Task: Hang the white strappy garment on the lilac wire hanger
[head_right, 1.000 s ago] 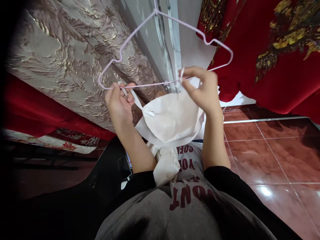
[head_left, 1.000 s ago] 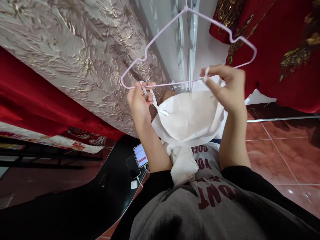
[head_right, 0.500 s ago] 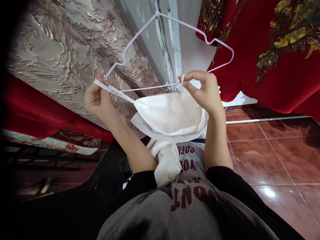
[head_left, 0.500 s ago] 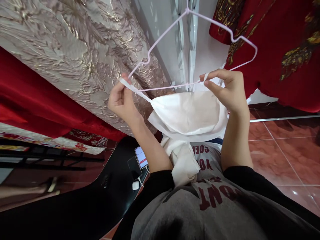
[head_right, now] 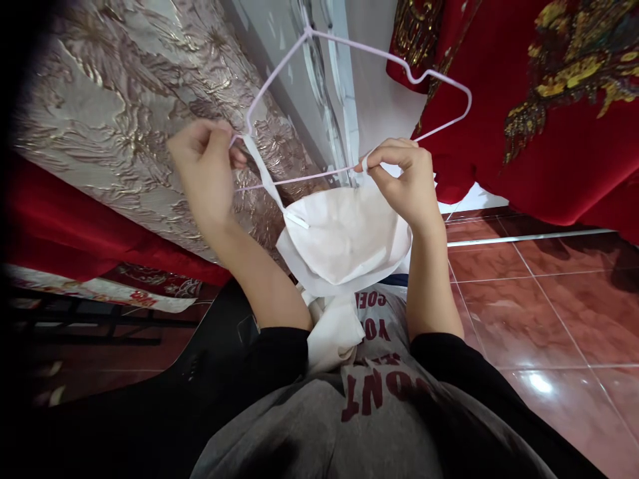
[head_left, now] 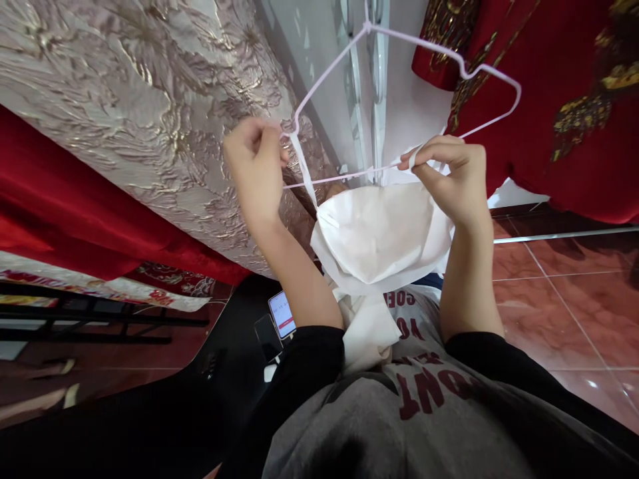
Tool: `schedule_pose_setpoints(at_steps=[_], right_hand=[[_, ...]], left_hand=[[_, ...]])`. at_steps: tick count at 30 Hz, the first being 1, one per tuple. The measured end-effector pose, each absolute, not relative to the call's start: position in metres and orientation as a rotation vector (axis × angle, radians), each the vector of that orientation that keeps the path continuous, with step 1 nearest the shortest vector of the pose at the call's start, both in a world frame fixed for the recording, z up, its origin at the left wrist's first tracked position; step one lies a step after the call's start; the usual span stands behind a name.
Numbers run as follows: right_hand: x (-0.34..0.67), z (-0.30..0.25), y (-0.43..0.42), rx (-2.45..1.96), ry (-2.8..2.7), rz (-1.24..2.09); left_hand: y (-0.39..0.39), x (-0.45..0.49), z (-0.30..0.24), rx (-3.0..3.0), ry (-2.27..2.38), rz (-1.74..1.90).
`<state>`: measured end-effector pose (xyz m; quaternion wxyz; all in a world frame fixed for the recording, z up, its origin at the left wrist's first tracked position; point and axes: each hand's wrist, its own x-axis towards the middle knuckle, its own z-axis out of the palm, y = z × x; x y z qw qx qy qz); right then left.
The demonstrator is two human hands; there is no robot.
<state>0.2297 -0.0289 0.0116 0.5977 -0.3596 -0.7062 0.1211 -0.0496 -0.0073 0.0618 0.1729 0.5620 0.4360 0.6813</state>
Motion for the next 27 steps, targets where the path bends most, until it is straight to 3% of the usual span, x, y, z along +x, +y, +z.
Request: schedule_pose_setpoints(at_steps=[7,11,22,27], right_hand=[[0.224,0.011,-0.029,-0.776,-1.672,0.349],[0.221,0.008,-0.029,-0.783,-1.661,0.387],[0.291,-0.024,0.031,-0.611,-0.957,-0.041],[0.311,-0.023,0.035,-0.724,-1.027,0.136]], left_hand=[[-0.010,-0.050,0.001,0.856,0.930,2.058],[-0.003,-0.033,-0.015,0.927,0.836,2.095],[-0.015,-0.029,0.004,0.858,0.959,2.082],[-0.018,-0.032,0.006,0.960,0.933,2.087]])
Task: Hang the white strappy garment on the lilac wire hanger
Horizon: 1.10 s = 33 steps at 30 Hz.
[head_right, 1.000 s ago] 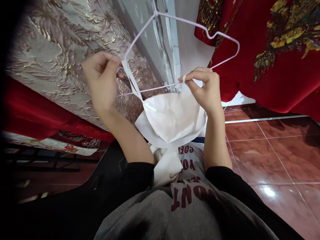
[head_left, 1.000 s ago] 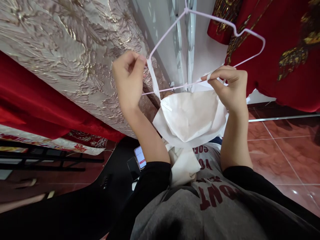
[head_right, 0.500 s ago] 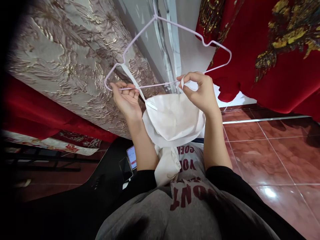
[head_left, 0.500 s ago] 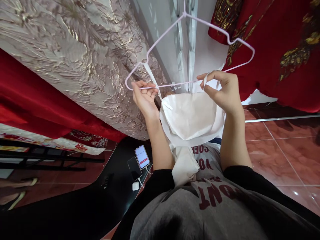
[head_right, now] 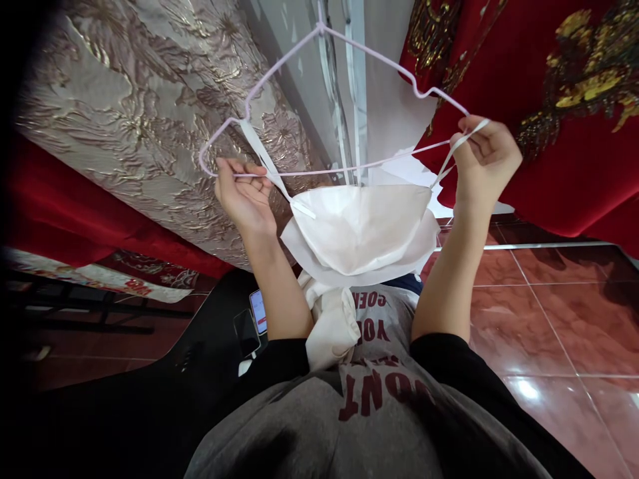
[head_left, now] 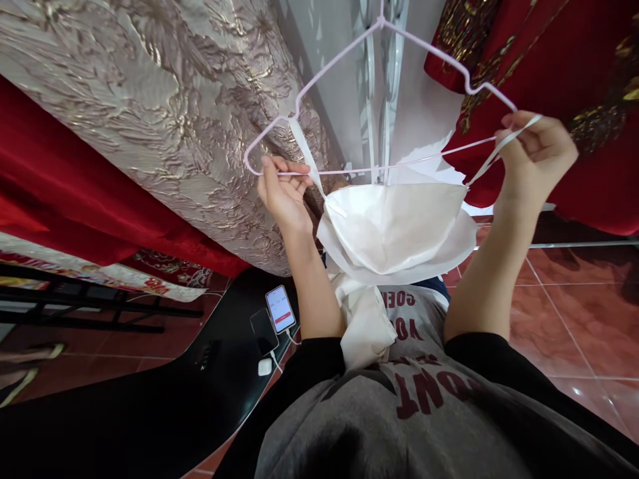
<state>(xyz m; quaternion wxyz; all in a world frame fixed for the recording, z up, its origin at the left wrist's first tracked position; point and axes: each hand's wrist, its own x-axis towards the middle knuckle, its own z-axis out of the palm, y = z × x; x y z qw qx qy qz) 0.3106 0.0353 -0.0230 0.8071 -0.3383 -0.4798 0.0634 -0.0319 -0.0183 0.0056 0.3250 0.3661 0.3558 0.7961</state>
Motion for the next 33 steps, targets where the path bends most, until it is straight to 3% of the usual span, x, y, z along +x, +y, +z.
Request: schedule_pose_setpoints(at_steps=[11,17,26,31,33], right_hand=[[0.273,0.059,0.005,-0.743,-1.549,0.132],[0.252,0.059,-0.019,-0.620,-1.524,-0.117],[0.261,0.072,0.006,-0.968,-1.629,0.115],[0.240,0.047,0.008,-0.585,-1.194,-0.265],[0.224,0.035,-0.003,-0.482,-1.059,-0.275]], left_hand=[[-0.025,-0.023,0.015,0.692,0.695,2.089],[-0.024,-0.026,0.013,0.679,0.692,2.046],[-0.025,-0.028,0.009,0.809,0.751,2.019],[-0.021,-0.031,0.000,0.966,0.917,1.979],[-0.019,-0.032,-0.004,1.045,1.014,1.958]])
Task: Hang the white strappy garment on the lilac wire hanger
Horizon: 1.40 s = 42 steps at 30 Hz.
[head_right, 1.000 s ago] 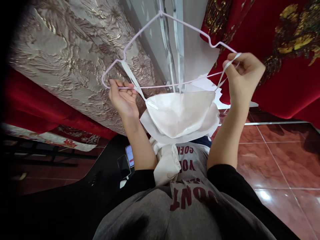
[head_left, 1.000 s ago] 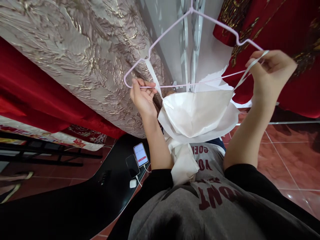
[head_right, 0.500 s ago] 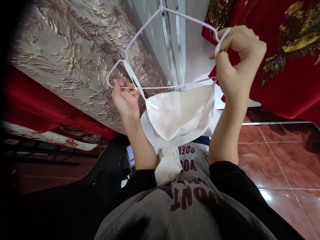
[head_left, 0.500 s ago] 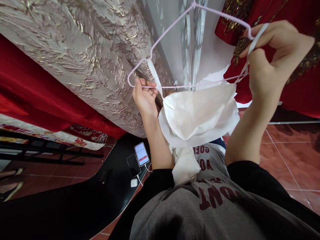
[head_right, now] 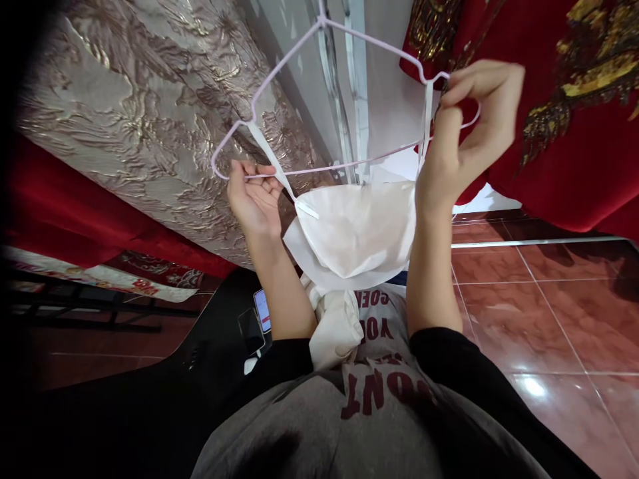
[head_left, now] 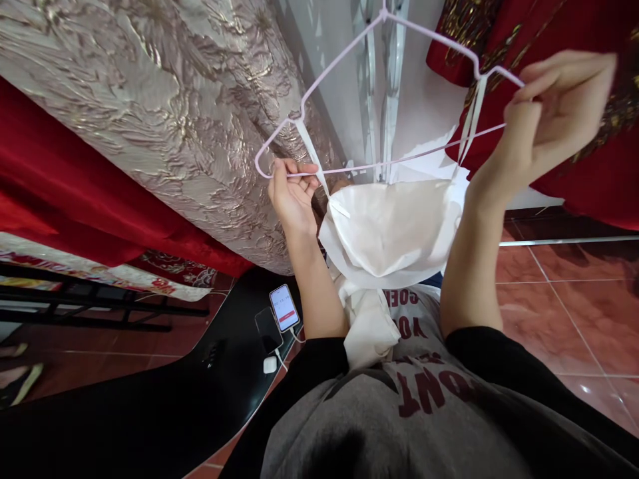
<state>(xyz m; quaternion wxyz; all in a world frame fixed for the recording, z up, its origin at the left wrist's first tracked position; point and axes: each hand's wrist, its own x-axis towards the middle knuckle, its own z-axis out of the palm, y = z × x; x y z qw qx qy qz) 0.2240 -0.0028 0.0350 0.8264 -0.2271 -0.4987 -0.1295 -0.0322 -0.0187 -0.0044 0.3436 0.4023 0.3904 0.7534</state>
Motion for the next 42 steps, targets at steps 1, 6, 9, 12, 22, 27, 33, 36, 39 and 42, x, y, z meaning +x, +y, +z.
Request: schedule_pose_setpoints(at_steps=[1,6,9,12,22,27,33,36,39,42], right_hand=[[0.216,0.029,-0.009,-0.504,-1.121,-0.208],[0.191,0.004,-0.020,-0.924,-1.916,0.205],[0.194,-0.001,-0.018,-0.979,-1.975,0.198],[0.200,0.002,-0.020,-0.959,-1.936,0.207],[0.205,0.006,-0.027,-0.958,-1.912,0.253],[0.211,0.011,-0.033,-0.908,-1.967,0.263],[0.214,0.012,-0.034,-0.897,-2.016,0.274],[0.212,0.015,-0.037,-0.897,-1.986,0.277],[0.211,0.012,-0.035,-0.889,-1.913,0.274],[0.219,-0.004,-0.015,-0.889,-1.614,0.189]], left_hand=[[-0.017,-0.033,-0.006,1.073,1.037,1.959],[-0.018,-0.034,-0.010,1.075,0.955,1.997],[-0.027,-0.036,-0.006,1.079,0.955,1.893],[-0.040,-0.039,0.000,1.162,1.001,1.712],[-0.084,-0.028,0.035,1.285,0.853,1.635],[-0.079,-0.029,0.044,1.101,0.730,1.917],[-0.050,-0.058,0.011,1.071,1.096,2.166],[-0.047,-0.069,0.002,1.102,1.181,1.957],[-0.048,-0.068,0.000,1.171,1.097,1.840],[-0.047,-0.062,0.001,1.175,0.980,1.972]])
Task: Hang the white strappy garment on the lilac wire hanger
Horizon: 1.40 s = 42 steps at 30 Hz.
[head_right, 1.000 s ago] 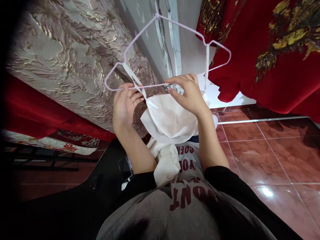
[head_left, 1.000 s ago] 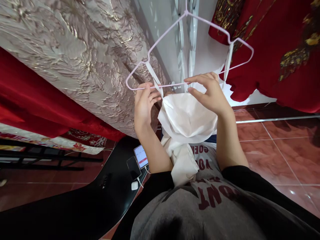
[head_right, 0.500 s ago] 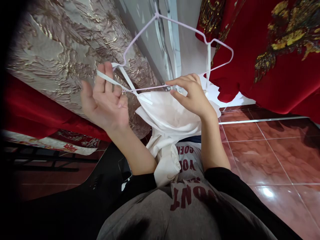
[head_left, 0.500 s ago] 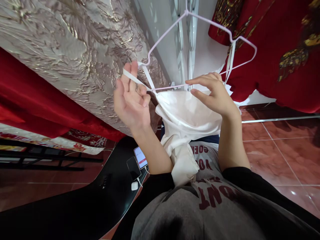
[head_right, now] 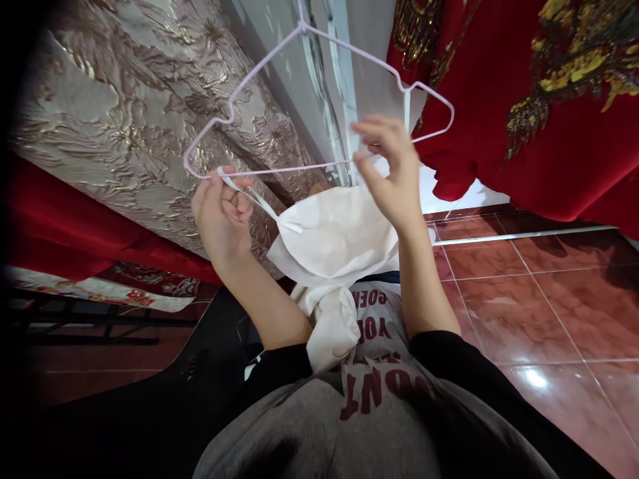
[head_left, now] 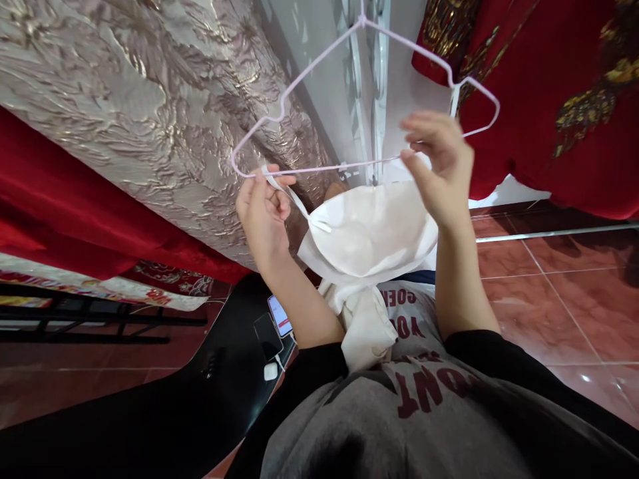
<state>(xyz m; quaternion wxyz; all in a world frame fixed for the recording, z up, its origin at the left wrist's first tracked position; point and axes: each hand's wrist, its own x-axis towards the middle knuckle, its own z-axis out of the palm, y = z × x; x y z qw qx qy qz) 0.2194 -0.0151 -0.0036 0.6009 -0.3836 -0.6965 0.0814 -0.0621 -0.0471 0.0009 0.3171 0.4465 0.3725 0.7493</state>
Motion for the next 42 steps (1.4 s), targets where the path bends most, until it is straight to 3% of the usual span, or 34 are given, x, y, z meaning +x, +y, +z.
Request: schedule_pose_setpoints(at_steps=[3,10,15,20,23,30,33,38,42], right_hand=[[0.238,-0.025,0.015,-0.876,-1.297,0.203],[0.255,-0.029,0.015,-0.960,-1.354,0.476],[0.228,0.011,-0.012,-0.931,-1.427,0.401],[0.241,0.045,0.019,-0.677,-1.412,0.247],[0.267,0.037,0.043,-0.528,-1.421,0.110],[0.279,-0.005,0.020,-0.383,-0.817,-0.120],[0.255,0.007,-0.005,-0.379,-1.010,0.004],[0.212,0.020,-0.027,-0.735,-1.778,0.426],[0.211,0.016,-0.027,-0.797,-1.856,0.451]], left_hand=[[-0.043,-0.057,0.001,1.138,0.993,2.007],[-0.035,-0.042,0.005,1.029,0.925,2.068],[-0.034,-0.038,0.007,1.000,0.989,2.101],[-0.036,-0.043,0.009,1.006,0.978,2.068],[-0.037,-0.045,0.009,1.028,0.977,2.056],[-0.034,-0.054,0.001,1.147,1.020,1.988],[-0.033,-0.057,-0.002,1.164,1.044,1.953],[-0.034,-0.058,-0.004,1.237,1.078,1.910],[-0.036,-0.068,-0.008,1.257,1.048,1.876]])
